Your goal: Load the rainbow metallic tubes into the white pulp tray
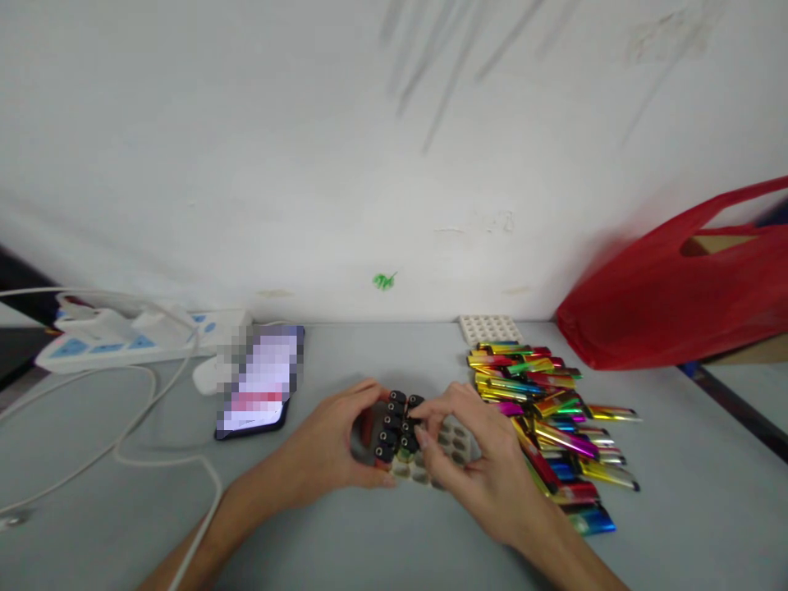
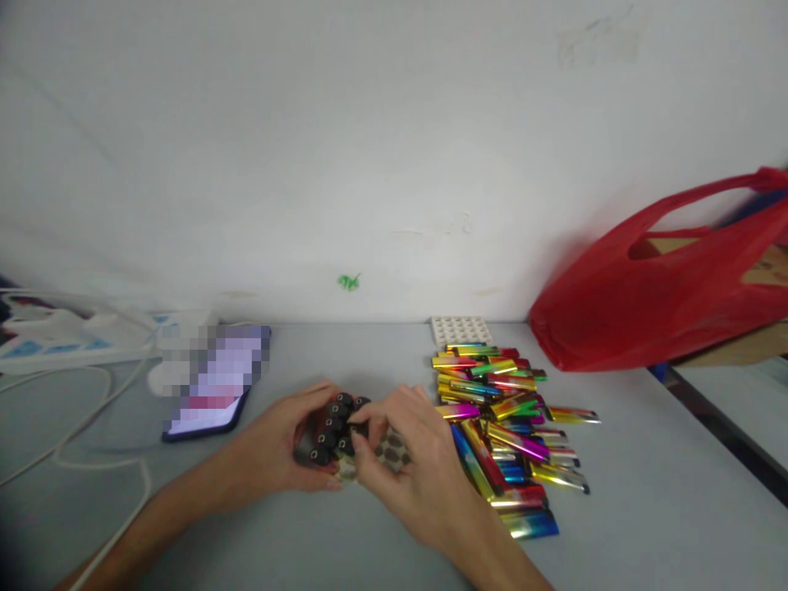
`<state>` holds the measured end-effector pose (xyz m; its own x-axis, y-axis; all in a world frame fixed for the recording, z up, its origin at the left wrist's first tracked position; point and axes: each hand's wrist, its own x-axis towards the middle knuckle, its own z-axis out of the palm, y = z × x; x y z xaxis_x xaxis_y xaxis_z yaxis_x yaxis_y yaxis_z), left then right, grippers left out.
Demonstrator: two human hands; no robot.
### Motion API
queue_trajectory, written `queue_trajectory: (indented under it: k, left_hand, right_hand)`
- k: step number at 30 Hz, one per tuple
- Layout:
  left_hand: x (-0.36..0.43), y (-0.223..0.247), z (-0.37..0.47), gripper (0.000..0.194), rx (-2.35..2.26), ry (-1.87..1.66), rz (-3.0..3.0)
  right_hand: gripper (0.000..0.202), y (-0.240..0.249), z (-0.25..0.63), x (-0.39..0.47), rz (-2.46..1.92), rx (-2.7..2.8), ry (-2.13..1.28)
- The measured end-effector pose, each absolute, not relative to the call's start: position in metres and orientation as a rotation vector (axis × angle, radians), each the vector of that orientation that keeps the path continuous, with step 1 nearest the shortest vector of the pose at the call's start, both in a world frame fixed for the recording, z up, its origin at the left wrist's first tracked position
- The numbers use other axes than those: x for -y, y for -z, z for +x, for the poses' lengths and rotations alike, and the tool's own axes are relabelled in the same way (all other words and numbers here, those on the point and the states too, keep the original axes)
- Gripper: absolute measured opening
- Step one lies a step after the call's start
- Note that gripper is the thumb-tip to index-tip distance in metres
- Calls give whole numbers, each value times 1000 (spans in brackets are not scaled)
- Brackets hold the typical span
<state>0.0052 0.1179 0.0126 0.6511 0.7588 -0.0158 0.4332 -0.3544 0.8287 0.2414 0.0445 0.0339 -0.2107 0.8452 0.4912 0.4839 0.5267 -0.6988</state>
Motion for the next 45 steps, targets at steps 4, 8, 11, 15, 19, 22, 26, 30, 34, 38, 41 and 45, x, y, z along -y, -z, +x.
queue_trajectory:
  k: [4, 8, 11, 15, 19, 22, 26, 30, 34, 38, 41, 45]
  left_hand:
    - [-118, -10, 4, 52, -925, -470, 2002]
    - [-117, -12, 5, 51, -941, -475, 1999]
    - [-116, -13, 5, 51, -946, -472, 1984]
    - [-117, -13, 5, 55, -946, -471, 1975]
    - [-117, -12, 5, 55, -947, -470, 1976]
    - [-116, -13, 5, 55, -960, -473, 1983]
    - [-116, -13, 5, 58, -969, -474, 1990]
    - [-118, -11, 5, 55, -962, -466, 2000]
    - [-118, -11, 5, 55, -965, -466, 2003]
    - [-118, -11, 4, 57, -971, -471, 2001]
    - [-117, -11, 4, 58, -975, -474, 2002]
    - [-117, -12, 5, 60, -963, -470, 2003]
  right_hand:
    - [13, -34, 241, -43, -1089, 1871, -492]
    - [13, -29, 241, -45, -1132, 1852, -396]
    - [15, -21, 244, -50, -1256, 1822, -155]
    - [19, -14, 252, -58, -1610, 1772, 188]
    - [33, -8, 260, -63, -1924, 1763, 407]
    - [35, -1, 262, -65, -2016, 1806, 437]
    - [36, 4, 262, -65, -2071, 1862, 423]
    - [43, 5, 263, -66, -2038, 1888, 410]
    - [38, 8, 267, -68, -1958, 1906, 465]
    - [30, 13, 274, -71, -1865, 1929, 461]
    - [29, 10, 273, -72, -1786, 1910, 363]
    - [34, -3, 264, -68, -1623, 1803, 55]
